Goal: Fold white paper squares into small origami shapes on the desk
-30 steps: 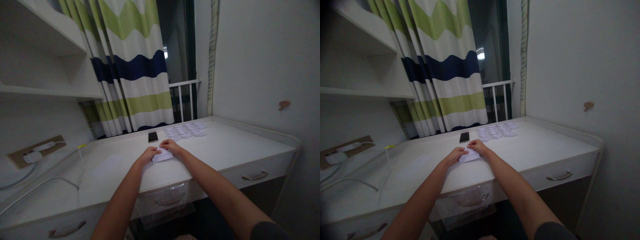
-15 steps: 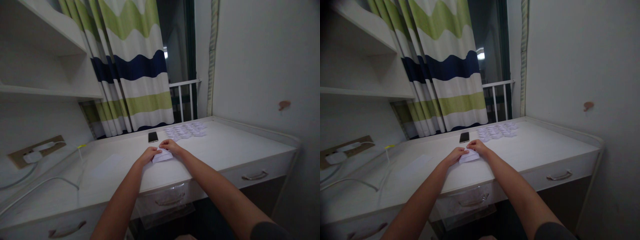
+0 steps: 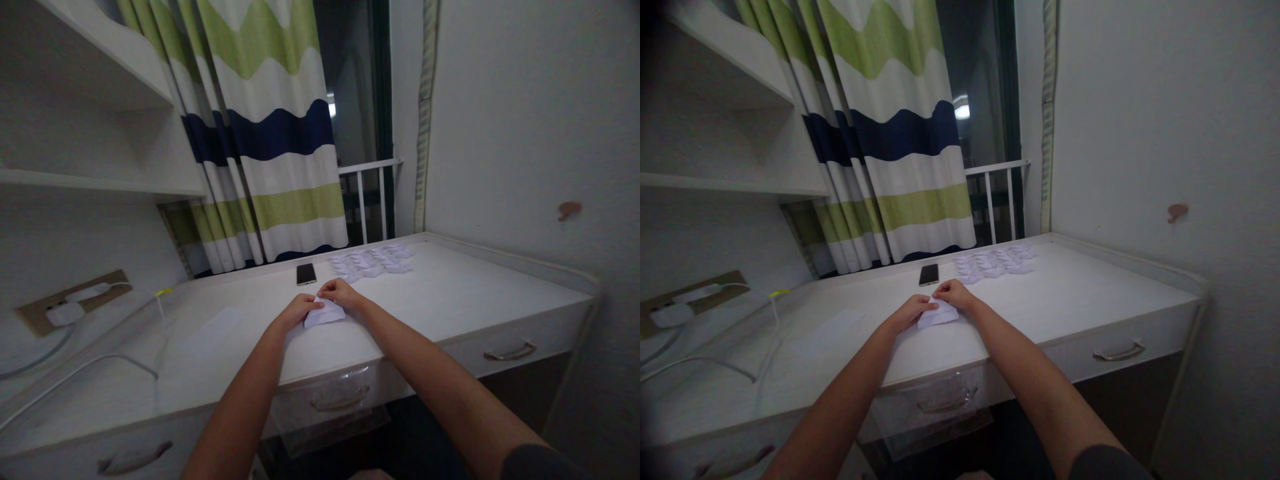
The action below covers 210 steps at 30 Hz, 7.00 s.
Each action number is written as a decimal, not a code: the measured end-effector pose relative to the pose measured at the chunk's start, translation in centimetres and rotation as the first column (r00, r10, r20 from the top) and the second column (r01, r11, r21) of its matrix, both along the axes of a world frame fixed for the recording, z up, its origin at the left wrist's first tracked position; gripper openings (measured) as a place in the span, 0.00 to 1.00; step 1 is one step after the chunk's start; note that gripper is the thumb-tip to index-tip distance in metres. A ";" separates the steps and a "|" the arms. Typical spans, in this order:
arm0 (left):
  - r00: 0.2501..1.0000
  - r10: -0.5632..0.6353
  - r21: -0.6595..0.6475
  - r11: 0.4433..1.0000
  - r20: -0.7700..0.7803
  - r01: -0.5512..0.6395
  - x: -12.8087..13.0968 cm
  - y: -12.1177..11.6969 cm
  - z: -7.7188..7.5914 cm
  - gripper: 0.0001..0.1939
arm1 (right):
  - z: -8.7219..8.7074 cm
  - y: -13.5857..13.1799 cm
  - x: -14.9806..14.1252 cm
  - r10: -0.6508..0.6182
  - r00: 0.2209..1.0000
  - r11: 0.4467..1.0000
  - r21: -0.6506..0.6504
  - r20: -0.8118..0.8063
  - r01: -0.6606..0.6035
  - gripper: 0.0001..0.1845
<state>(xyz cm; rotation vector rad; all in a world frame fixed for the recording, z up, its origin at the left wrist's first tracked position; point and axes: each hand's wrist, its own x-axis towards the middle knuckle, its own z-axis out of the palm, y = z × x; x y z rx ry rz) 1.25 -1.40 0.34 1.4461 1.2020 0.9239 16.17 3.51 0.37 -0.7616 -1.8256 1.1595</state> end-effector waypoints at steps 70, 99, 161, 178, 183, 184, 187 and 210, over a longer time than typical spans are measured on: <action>1.000 0.015 0.205 0.979 0.000 -0.015 -0.7 1.9 -1.1 0.18 | -0.1 0.5 0.4 -0.041 0.992 0.997 0.063 -0.122 0.049 0.08; 0.977 0.061 0.037 0.997 0.207 -0.070 0.0 0.5 0.1 0.11 | 0.2 1.2 1.1 -0.158 0.974 0.986 0.021 -0.164 0.163 0.07; 0.980 0.195 0.393 0.905 -0.048 -0.161 -0.1 0.6 0.5 0.10 | 0.2 -0.1 0.6 0.052 0.986 0.998 -0.036 -0.158 -0.059 0.15; 0.876 0.354 0.144 0.898 0.328 -0.416 -0.8 1.1 0.5 0.19 | 0.5 -0.4 1.0 0.163 0.969 0.974 -0.125 -0.186 -0.188 0.14; 0.857 0.373 0.142 0.885 0.355 -0.444 -1.0 1.1 0.4 0.17 | 0.4 -0.1 1.0 0.171 0.961 0.965 -0.158 -0.215 -0.207 0.15; 0.853 0.380 0.138 0.882 0.359 -0.451 -1.0 1.2 0.4 0.17 | 0.4 0.0 1.0 0.170 0.959 0.964 -0.162 -0.225 -0.209 0.15; 0.849 0.381 0.125 0.884 0.367 -0.451 -1.1 1.2 0.4 0.17 | 0.5 -0.1 1.0 0.171 0.950 0.959 -0.175 -0.261 -0.221 0.15; 0.870 0.372 0.131 0.893 0.323 -0.430 -1.0 1.2 0.3 0.16 | 1.0 -0.9 1.4 0.190 0.962 0.958 -0.180 -0.194 -0.225 0.15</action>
